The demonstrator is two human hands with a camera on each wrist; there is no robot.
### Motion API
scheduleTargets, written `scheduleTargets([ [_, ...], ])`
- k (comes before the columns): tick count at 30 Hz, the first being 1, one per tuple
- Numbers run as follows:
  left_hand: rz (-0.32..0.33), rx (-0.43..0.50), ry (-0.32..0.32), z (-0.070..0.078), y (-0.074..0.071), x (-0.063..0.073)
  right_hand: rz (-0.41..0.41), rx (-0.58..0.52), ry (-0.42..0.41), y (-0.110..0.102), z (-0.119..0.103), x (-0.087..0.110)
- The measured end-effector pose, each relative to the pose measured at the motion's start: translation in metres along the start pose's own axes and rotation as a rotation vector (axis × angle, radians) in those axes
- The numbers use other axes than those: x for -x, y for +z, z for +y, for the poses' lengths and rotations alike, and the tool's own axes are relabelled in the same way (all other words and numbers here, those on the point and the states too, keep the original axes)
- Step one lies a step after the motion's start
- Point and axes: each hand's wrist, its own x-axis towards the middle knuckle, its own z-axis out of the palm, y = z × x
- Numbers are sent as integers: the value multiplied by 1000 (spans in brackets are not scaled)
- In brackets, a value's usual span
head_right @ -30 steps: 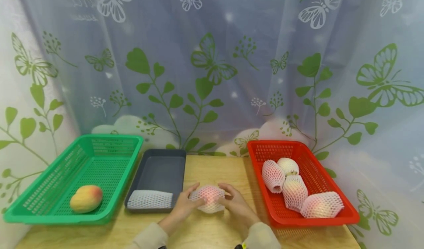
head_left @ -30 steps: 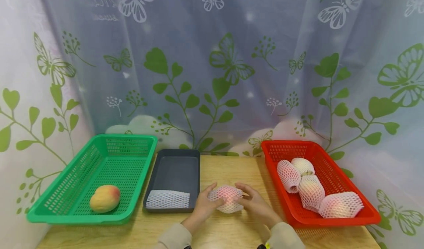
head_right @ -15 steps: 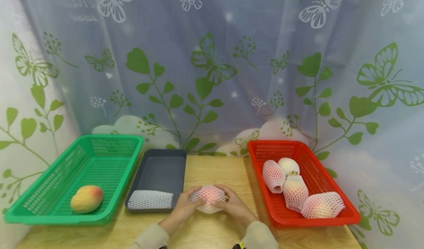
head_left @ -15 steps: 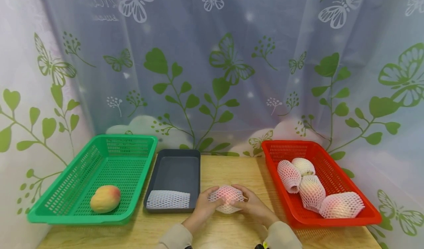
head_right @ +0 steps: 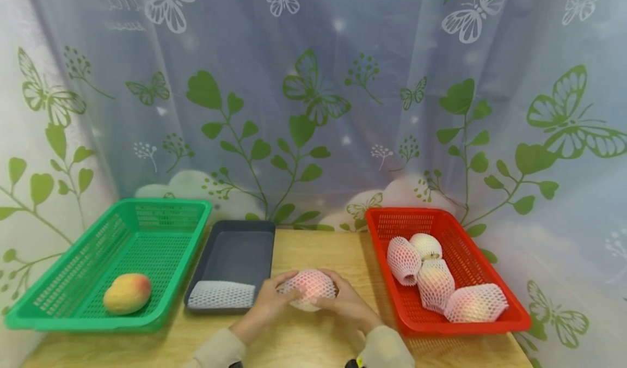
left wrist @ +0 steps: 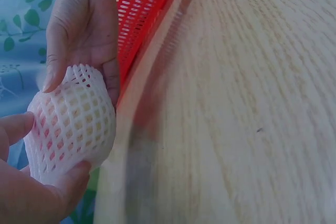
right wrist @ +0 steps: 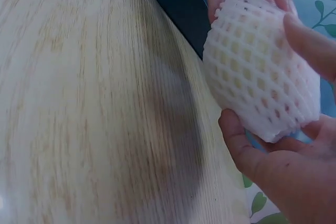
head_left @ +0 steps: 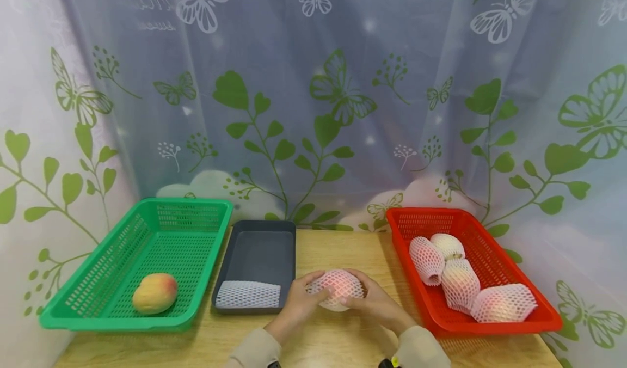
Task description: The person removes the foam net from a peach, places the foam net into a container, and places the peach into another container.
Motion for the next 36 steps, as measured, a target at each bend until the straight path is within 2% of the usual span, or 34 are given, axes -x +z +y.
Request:
scheduleTargets([
  [5,-16,21,24,3,-3,1,-29,-109,5,1,-2,0],
  [11,-65,125,37,6,-12,5,-6,-163,-15,3,-6,-1],
  [13,-50,110,59,8,-17,6,10,-176,-27,3,-7,-2],
  [17,18,71,84,15,-29,10,41,-196,-57,5,-9,0],
  [20,49,111,64,23,-37,11,59,-213,-66,4,-13,1],
  [26,63,168,32,35,-48,14,65,-223,-52,-1,-19,1],
  [32,10,249,43,33,-47,18,35,-231,-61,-1,-23,4],
  [36,-35,276,12,29,-46,20,17,-230,-72,1,-25,6],
])
